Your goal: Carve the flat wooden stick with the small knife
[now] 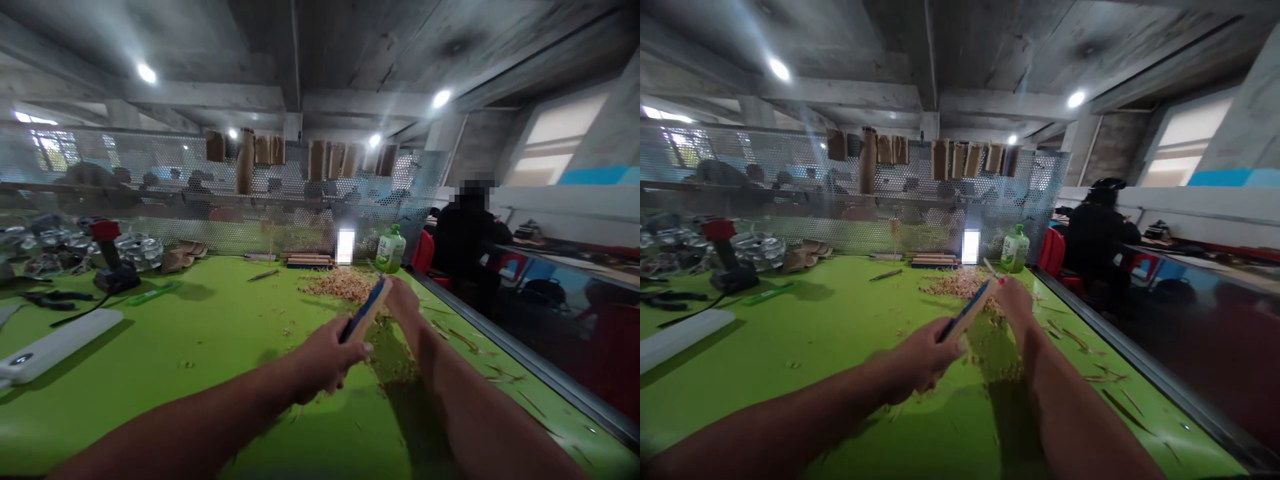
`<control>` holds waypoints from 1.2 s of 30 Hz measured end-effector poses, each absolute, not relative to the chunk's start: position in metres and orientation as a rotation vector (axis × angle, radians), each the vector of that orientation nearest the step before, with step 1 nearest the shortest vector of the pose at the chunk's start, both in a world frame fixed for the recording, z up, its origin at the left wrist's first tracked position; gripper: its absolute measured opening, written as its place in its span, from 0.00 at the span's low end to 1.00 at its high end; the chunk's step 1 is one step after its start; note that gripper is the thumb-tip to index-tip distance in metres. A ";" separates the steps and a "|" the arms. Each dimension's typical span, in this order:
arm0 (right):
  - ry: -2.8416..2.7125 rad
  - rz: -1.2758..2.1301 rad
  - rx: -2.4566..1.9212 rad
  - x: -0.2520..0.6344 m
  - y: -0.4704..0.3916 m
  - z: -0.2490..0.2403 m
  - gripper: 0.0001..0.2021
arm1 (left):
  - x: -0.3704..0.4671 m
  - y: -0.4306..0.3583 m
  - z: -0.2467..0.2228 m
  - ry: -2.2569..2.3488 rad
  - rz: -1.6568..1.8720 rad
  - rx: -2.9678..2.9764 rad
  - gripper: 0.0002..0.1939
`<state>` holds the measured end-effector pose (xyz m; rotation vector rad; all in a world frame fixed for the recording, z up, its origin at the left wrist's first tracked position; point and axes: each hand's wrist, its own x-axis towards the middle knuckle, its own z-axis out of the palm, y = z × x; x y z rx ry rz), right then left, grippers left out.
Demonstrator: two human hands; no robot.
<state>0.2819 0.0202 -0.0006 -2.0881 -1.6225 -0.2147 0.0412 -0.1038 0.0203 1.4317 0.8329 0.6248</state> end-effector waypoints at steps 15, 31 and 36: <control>-1.854 -0.099 -1.815 0.216 0.007 -0.003 0.24 | 0.025 -0.030 -0.007 0.949 0.995 1.248 0.13; -2.131 -0.352 -1.775 0.189 -0.011 -0.003 0.20 | 0.030 -0.043 0.006 1.070 0.973 1.377 0.18; -2.098 -0.392 -1.783 0.194 -0.006 0.000 0.18 | 0.034 -0.055 0.012 1.115 0.936 1.390 0.22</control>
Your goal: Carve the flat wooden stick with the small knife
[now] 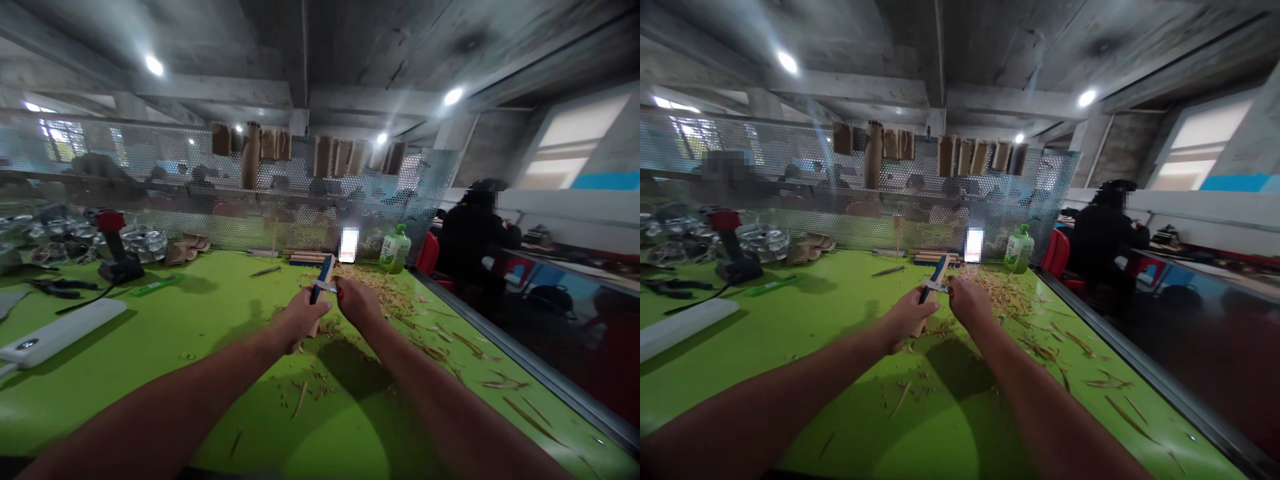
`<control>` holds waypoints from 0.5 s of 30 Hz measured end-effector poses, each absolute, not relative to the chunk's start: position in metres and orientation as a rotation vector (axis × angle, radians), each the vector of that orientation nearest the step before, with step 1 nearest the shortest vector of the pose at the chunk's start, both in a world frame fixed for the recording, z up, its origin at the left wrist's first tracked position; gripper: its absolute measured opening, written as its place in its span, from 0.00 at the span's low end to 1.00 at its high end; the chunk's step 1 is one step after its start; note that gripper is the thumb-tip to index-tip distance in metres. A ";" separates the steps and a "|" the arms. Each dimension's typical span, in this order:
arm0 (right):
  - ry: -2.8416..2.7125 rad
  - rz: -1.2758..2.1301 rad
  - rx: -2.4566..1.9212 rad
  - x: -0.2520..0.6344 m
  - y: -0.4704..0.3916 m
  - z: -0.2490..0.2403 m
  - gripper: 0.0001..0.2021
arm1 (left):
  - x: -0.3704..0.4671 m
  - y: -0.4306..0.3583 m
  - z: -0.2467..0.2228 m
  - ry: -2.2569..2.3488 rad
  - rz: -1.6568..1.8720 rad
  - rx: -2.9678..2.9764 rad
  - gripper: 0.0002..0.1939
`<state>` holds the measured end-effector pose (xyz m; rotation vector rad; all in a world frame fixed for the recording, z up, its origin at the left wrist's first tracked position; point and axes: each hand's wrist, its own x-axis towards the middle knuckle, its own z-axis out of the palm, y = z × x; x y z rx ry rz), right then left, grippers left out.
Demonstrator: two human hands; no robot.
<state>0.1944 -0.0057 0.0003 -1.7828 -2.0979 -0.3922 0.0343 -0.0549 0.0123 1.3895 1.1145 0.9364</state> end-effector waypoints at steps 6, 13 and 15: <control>-1.903 -0.429 -1.841 0.226 0.006 0.004 0.16 | 0.040 -0.071 0.007 1.003 0.781 1.415 0.30; -1.867 -0.417 -1.880 0.230 0.020 -0.004 0.17 | 0.041 -0.075 0.016 1.063 0.746 1.386 0.27; -1.781 -0.288 -1.973 0.239 0.025 -0.004 0.17 | 0.040 -0.081 0.018 1.034 0.733 1.414 0.28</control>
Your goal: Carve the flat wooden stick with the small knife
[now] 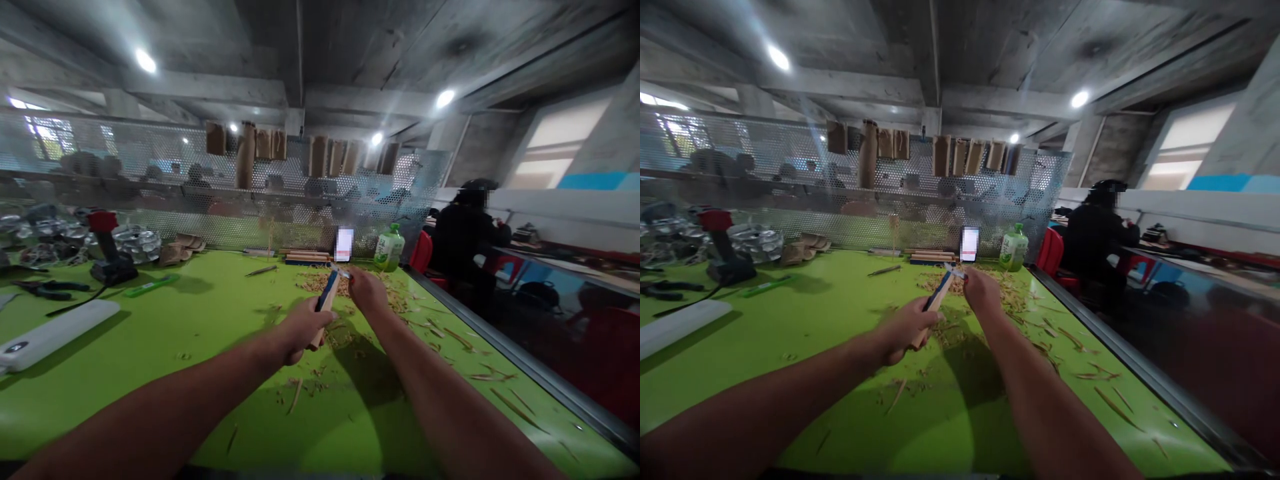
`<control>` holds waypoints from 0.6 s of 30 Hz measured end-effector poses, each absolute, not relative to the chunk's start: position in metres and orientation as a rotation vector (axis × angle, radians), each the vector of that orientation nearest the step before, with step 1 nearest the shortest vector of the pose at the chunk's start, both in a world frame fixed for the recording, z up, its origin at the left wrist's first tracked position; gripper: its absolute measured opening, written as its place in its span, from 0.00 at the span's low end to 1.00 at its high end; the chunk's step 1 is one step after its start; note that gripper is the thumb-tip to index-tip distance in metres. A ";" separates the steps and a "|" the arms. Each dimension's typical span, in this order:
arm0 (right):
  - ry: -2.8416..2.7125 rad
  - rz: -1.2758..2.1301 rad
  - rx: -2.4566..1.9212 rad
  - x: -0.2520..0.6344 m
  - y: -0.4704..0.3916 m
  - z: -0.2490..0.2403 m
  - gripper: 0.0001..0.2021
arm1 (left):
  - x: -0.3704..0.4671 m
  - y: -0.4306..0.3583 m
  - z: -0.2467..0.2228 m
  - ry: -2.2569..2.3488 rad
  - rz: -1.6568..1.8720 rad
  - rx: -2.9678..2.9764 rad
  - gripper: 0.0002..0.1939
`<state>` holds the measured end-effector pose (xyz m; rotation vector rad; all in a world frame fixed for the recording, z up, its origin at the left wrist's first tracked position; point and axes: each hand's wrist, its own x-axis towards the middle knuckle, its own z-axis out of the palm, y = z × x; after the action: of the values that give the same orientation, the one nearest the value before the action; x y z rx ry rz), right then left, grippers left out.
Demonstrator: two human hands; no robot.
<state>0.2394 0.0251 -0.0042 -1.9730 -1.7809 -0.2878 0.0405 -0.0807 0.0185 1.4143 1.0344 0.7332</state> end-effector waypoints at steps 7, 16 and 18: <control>-1.508 -0.136 -2.130 0.276 0.027 0.001 0.20 | 0.037 -0.085 0.018 0.904 0.804 1.274 0.30; -1.971 -0.130 -1.787 0.203 0.007 -0.010 0.14 | 0.033 -0.046 0.003 1.040 0.963 1.253 0.20; -2.049 -0.160 -1.795 0.195 0.001 -0.010 0.14 | 0.032 -0.043 0.001 1.057 0.970 1.265 0.20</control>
<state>0.1947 0.0007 -0.0102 -1.7948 -2.0492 -0.1597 0.0321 -0.0429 0.0007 1.2653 1.0575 0.9702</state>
